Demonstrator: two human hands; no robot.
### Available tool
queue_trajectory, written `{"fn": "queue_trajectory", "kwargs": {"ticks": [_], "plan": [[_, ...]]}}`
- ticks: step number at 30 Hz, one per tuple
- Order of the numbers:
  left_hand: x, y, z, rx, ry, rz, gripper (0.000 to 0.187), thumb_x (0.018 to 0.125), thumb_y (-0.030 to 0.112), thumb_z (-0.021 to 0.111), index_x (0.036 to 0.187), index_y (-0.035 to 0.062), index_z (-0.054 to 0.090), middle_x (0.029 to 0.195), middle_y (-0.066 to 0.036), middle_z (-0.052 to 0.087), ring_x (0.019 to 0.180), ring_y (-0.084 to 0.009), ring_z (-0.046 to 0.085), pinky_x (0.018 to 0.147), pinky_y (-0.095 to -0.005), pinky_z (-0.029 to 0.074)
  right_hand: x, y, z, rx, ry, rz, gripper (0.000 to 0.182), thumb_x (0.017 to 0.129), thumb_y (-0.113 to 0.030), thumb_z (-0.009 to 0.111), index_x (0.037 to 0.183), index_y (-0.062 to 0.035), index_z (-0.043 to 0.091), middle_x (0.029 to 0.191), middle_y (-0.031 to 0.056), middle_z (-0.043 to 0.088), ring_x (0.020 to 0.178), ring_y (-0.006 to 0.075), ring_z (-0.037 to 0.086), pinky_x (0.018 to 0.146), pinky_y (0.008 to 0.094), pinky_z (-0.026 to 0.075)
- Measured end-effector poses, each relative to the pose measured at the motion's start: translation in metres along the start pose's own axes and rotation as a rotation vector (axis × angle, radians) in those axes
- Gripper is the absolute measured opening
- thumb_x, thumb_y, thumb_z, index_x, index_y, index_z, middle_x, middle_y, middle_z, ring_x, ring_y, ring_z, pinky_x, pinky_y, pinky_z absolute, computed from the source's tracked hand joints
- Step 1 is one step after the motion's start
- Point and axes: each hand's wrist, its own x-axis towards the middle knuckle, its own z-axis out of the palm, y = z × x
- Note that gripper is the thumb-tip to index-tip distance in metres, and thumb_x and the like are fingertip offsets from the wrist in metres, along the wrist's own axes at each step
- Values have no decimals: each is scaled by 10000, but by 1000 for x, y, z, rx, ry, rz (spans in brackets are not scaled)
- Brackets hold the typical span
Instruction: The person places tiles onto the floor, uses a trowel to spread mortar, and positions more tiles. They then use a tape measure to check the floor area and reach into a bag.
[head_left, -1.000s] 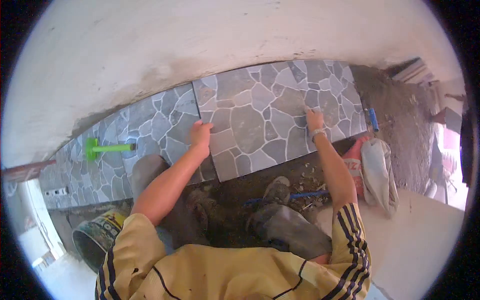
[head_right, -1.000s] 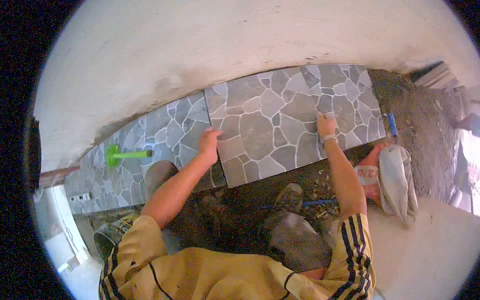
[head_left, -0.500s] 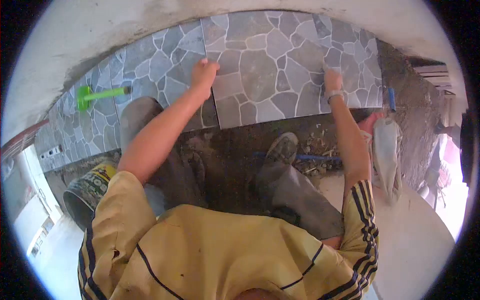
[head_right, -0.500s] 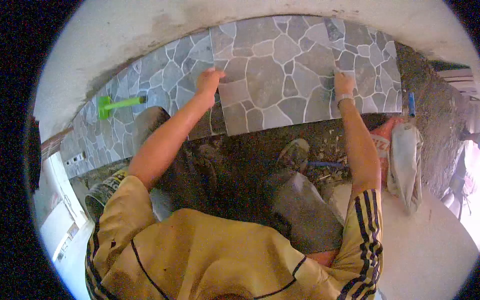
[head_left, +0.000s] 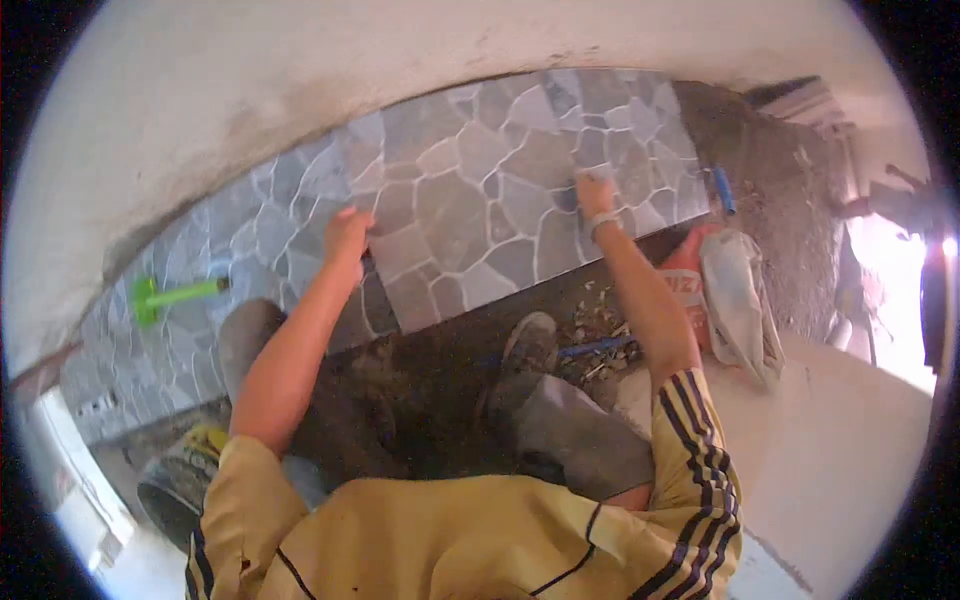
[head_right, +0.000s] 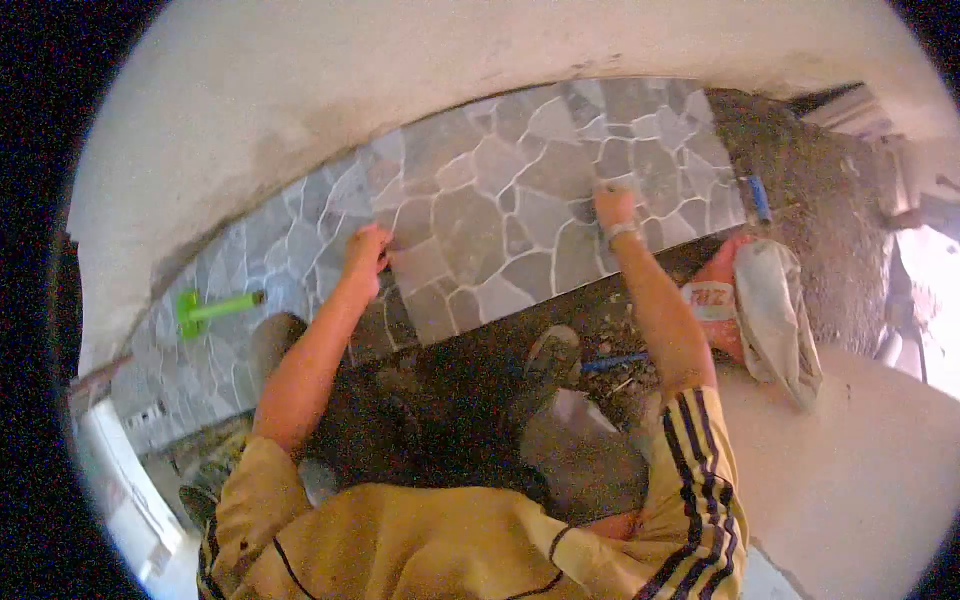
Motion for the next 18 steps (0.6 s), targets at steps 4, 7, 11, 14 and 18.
{"fn": "queue_trajectory", "kwargs": {"ticks": [4, 7, 11, 14, 18], "plan": [[18, -6, -11, 103, -68, -66, 259, 725, 217, 630, 960, 121, 577, 824, -8, 471, 763, -132, 431, 685, -315, 371, -19, -37, -16, 28, -68, 57, 335, 808, -280, 550, 961, -14, 685, 933, 236, 673, 866, 362, 652, 750, 458, 474], [-2, 7, -3, -2, -15, -105, 221, 717, 223, 639, 890, 134, 535, 823, -4, 471, 773, -136, 429, 719, -327, 376, -28, -55, -28, -84, -82, 162, 427, 828, -375, 499, 1000, -30, 681, 1021, 243, 658, 965, 394, 633, 835, 477, 481], [-1, 1, -14, -64, -61, -107, 210, 706, 237, 663, 823, 169, 502, 803, 7, 456, 765, -140, 433, 715, -332, 380, -14, -24, -3, 36, 48, 92, 410, 811, -382, 580, 878, 9, 680, 850, 260, 653, 843, 402, 650, 742, 475, 490], [5, 5, -17, -56, -87, -151, 195, 709, 246, 662, 796, 187, 497, 772, 21, 443, 729, -135, 425, 692, -333, 376, -13, -30, -6, 53, 11, 123, 414, 814, -393, 576, 837, 7, 682, 819, 261, 645, 804, 407, 648, 712, 481, 486], [-4, 14, -13, -75, -40, -174, 200, 715, 261, 660, 787, 177, 494, 762, 22, 440, 714, -131, 430, 683, -334, 381, -16, -36, -9, 51, 31, 136, 405, 829, -349, 528, 859, 28, 675, 893, 277, 641, 872, 426, 630, 782, 482, 486]]}}
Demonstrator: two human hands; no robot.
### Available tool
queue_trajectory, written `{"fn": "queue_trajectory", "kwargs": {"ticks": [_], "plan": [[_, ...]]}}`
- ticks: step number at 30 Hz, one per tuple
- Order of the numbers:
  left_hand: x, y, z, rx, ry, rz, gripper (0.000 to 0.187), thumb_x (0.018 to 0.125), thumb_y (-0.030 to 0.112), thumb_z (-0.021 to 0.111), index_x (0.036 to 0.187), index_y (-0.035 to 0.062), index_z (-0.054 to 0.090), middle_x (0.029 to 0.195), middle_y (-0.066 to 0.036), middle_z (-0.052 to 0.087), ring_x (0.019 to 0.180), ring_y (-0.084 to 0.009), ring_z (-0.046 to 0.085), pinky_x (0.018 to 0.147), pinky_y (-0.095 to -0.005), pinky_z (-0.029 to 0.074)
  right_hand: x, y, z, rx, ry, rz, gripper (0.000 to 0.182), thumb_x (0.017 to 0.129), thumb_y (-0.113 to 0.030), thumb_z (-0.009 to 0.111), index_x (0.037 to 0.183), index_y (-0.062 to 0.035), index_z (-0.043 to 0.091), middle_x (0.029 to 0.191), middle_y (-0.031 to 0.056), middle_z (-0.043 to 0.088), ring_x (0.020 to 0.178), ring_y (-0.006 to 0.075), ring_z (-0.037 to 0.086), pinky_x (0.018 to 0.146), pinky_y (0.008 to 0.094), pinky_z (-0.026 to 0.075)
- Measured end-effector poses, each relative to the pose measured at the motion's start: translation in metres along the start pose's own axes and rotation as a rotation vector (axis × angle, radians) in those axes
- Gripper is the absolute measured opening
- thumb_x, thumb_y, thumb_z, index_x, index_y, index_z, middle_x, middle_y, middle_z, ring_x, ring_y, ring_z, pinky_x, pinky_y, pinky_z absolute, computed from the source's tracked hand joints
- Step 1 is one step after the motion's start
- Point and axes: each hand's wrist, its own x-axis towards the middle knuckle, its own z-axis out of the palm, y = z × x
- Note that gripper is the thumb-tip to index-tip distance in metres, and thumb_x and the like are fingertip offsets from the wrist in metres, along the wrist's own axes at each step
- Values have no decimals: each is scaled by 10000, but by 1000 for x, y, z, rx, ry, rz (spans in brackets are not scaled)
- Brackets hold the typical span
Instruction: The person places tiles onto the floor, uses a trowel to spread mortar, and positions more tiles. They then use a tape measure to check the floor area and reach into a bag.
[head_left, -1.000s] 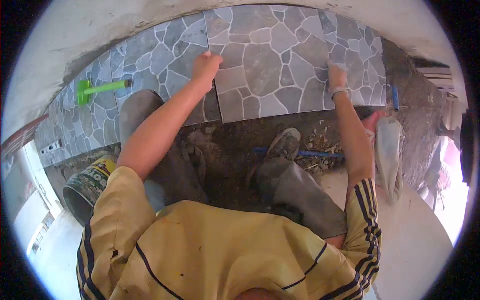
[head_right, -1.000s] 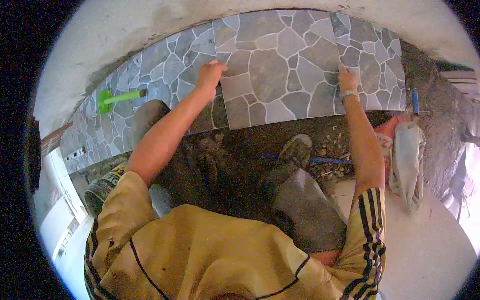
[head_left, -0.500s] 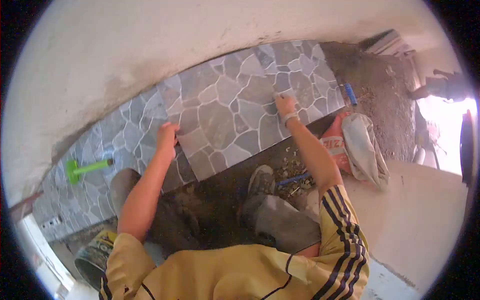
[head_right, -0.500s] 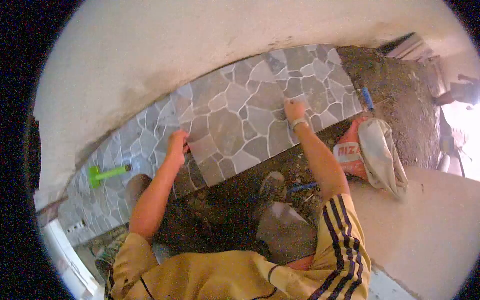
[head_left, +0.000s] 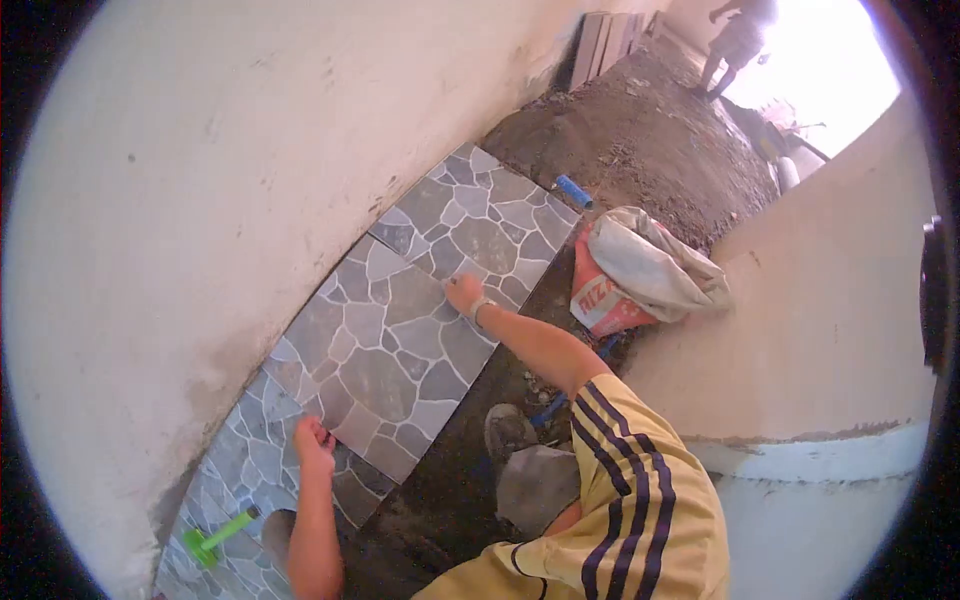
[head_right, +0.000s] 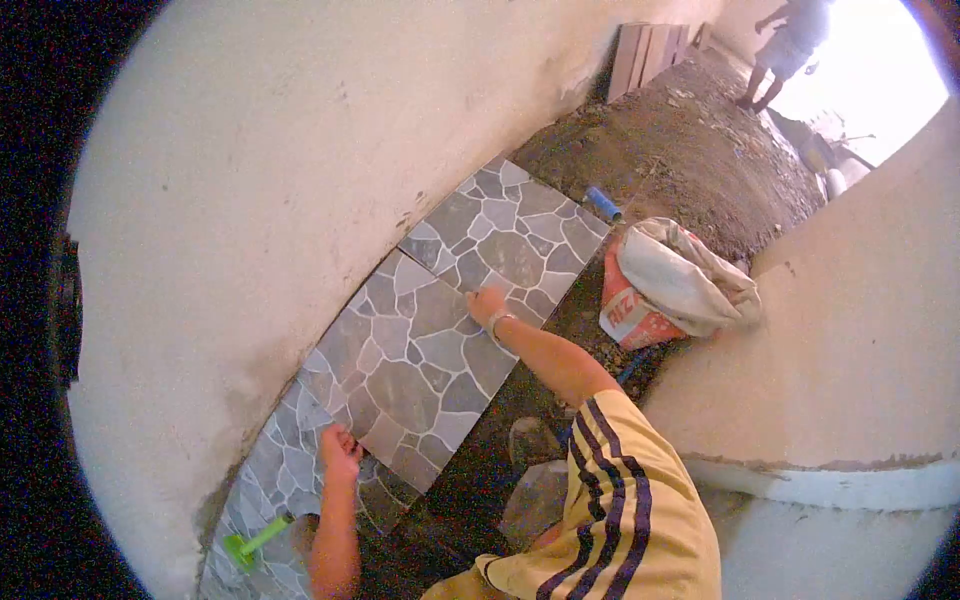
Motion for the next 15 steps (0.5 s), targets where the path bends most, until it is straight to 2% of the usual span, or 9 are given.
{"fn": "queue_trajectory", "kwargs": {"ticks": [5, 8, 10, 11, 13, 15], "plan": [[29, -13, -11, -38, 39, -25, 234, 725, 299, 658, 827, 146, 514, 759, 9, 439, 709, -151, 440, 691, -354, 402, -1, -1, -2, 6, -31, -2, 406, 835, -334, 507, 885, 36, 668, 947, 275, 646, 923, 429, 619, 830, 482, 485], [41, -19, -17, -127, 45, 6, 293, 754, 310, 658, 965, 122, 582, 863, -23, 552, 815, -210, 532, 775, -394, 451, -4, 3, -3, 35, 2, 14, 395, 818, -327, 525, 873, 38, 665, 942, 277, 644, 912, 432, 621, 816, 487, 485], [0, 4, 3, -220, -148, -36, 374, 784, 330, 658, 1075, 105, 591, 1003, -56, 595, 942, -251, 559, 861, -422, 454, -21, -12, -31, 125, -54, 61, 383, 799, -316, 543, 842, 46, 662, 942, 292, 632, 899, 429, 622, 783, 490, 487], [-26, 17, 16, -269, -245, -58, 416, 798, 341, 657, 1129, 96, 595, 1073, -73, 617, 1006, -272, 573, 904, -435, 455, -25, -10, -33, 111, -9, 55, 374, 792, -310, 546, 829, 44, 661, 930, 290, 634, 891, 428, 625, 778, 485, 490], [-60, 35, 33, -238, -245, -87, 431, 838, 338, 643, 1182, 86, 582, 1175, -92, 599, 1089, -287, 557, 955, -459, 434, -30, -1, -33, 73, 76, 38, 355, 778, -297, 552, 804, 40, 659, 906, 286, 639, 873, 426, 631, 766, 475, 495], [-76, 34, 42, -242, -279, -112, 431, 869, 329, 630, 1210, 72, 571, 1227, -102, 589, 1128, -295, 551, 982, -475, 424, -29, 1, -46, 57, 48, 16, 348, 775, -288, 550, 801, 39, 664, 897, 277, 645, 868, 429, 632, 761, 468, 503]]}}
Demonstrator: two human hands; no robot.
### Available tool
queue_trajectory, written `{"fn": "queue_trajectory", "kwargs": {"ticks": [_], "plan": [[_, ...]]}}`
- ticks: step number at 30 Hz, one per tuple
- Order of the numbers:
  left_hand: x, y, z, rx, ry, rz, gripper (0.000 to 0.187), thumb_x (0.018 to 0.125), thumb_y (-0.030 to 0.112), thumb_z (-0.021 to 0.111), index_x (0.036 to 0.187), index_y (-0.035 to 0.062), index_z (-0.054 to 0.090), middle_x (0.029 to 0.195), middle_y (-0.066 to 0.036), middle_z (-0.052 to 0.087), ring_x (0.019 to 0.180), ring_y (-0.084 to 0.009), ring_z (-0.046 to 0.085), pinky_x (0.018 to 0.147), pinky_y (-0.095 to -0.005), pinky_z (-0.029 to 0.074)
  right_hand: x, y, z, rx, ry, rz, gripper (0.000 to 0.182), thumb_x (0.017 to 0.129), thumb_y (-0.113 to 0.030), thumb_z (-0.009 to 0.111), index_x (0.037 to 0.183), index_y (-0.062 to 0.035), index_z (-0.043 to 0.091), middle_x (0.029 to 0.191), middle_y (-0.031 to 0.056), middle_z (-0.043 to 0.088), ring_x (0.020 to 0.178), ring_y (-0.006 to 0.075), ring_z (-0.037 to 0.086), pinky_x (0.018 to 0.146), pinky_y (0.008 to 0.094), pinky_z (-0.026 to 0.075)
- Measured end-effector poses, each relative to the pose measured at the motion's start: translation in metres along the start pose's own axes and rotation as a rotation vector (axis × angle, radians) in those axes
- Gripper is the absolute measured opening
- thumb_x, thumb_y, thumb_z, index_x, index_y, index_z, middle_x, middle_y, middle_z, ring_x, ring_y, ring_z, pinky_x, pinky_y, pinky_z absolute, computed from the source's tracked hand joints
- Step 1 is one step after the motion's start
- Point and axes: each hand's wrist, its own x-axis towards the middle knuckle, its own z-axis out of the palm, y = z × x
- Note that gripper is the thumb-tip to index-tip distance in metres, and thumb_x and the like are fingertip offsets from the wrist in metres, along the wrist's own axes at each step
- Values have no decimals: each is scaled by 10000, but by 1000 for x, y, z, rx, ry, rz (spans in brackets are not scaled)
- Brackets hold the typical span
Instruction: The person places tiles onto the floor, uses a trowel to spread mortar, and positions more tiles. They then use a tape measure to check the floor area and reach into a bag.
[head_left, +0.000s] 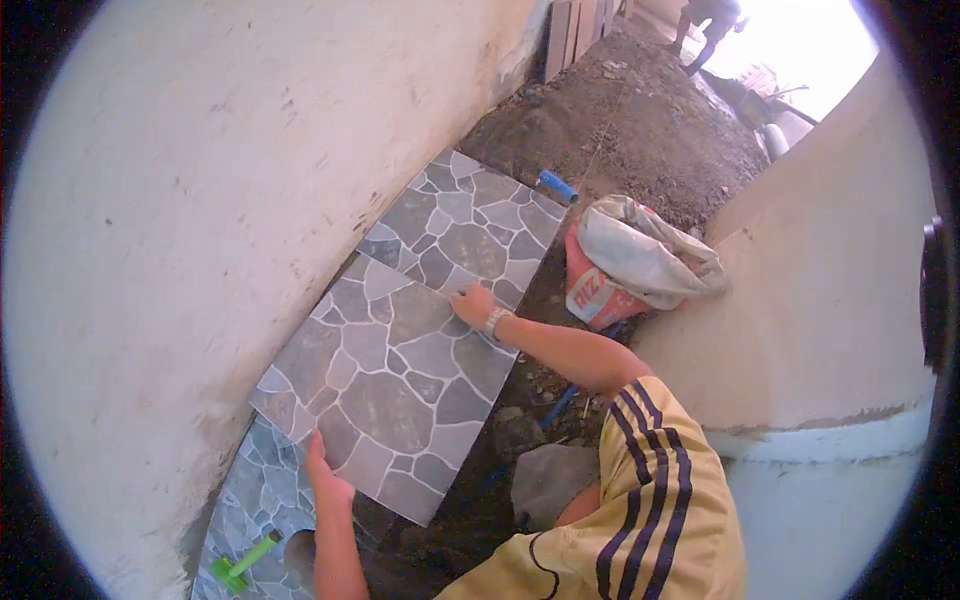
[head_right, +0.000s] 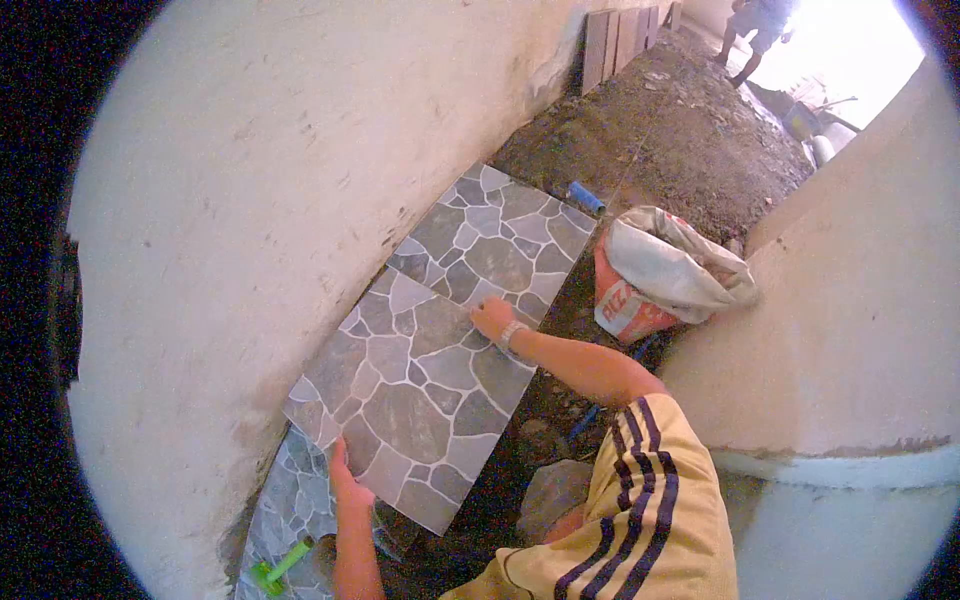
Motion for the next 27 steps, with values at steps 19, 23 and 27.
{"fn": "queue_trajectory", "kwargs": {"ticks": [19, 23, 27], "plan": [[-215, 98, 168, 410, -35, -229, 483, 717, 142, 579, 1173, -12, 536, 1101, -174, 597, 1002, -369, 592, 890, -514, 490, -54, -3, -105, -253, -494, -124, 320, 827, -278, 516, 815, -27, 713, 869, 210, 688, 824, 375, 679, 723, 462, 538], [-267, 113, 243, 323, -103, -268, 488, 735, 148, 554, 1189, -27, 520, 1144, -207, 582, 1033, -383, 585, 907, -511, 486, -58, 44, -156, -117, -512, -98, 330, 801, -352, 555, 784, -47, 680, 811, 130, 689, 738, 318, 669, 642, 422, 536], [-270, 104, 245, 441, -208, -170, 482, 779, 176, 556, 1211, -32, 502, 1161, -197, 576, 1029, -352, 587, 922, -492, 476, -71, 21, -300, 422, -618, 664, 239, 799, -332, 631, 846, -113, 713, 905, 80, 712, 846, 269, 686, 737, 401, 539]]}}
